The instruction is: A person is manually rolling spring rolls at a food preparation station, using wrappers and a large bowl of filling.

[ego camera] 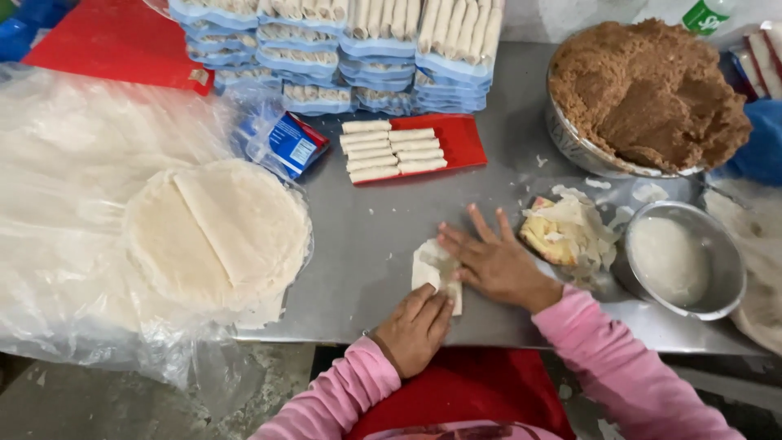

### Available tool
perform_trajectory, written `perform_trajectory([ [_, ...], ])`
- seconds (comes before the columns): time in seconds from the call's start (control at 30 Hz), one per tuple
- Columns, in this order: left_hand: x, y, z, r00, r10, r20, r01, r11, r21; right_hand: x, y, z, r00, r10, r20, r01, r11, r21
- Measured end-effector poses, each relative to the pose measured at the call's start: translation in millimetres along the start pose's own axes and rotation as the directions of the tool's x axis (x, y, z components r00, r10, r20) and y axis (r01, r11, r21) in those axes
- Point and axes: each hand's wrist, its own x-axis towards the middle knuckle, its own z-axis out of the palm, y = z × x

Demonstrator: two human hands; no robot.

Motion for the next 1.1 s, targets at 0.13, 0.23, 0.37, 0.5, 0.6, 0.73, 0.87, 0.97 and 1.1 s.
perform_trajectory([
  [0.13,5.9,-3.9,1.5,1.000,-0.014,0.005,0.014,1.000,0.006,15.8,-8.1,-30.3,1.000,-0.015,-0.021,0.018,0.990,0.138],
  [0.23,3.2,-1.3,4.4,0.999,-0.036,0.019,0.036,0.999,-0.005,19.8,-25.8,-23.7,0.993,-0.120,-0.001,0.113,0.929,0.352],
  [0.37,4.9,0.3,-3.6,1.000,-0.004,0.009,0.004,0.996,0.087,24.1,11.3,-8.7,0.988,-0.021,0.155,-0.003,0.988,0.156],
  [0.5,11.1,-4.5,-2.5,1.000,0.005,0.017,-0.006,0.998,0.059,34.6,-7.3,-21.4,0.987,-0.125,-0.103,0.149,0.952,0.269],
  [0.6,10.2,3.3,-4.0,1.000,-0.004,-0.022,0.006,0.998,0.062,25.2,-21.8,-2.2,0.974,-0.138,0.181,0.061,0.923,0.380],
  [0.73,7.5,4.4,-7.0,1.000,0.012,0.014,-0.013,0.996,0.083,26.8,-20.9,-10.8,0.990,-0.113,0.087,0.078,0.940,0.332],
  [0.87,10.9,1.5,-5.6,1.000,0.002,-0.014,-0.001,0.994,0.113,31.8,-9.6,-10.3,0.977,-0.094,0.190,0.036,0.957,0.289],
  [0.97,11.6,2.0,-7.3,1.000,-0.004,-0.008,0.005,0.995,0.101,29.8,-0.3,-8.7,0.998,-0.035,-0.046,0.040,0.994,0.101],
  [1.1,6.9,1.0,-5.7,1.000,0.014,0.018,-0.015,0.999,0.052,23.5,-21.7,-15.8,0.999,-0.045,-0.004,0.044,0.942,0.334],
])
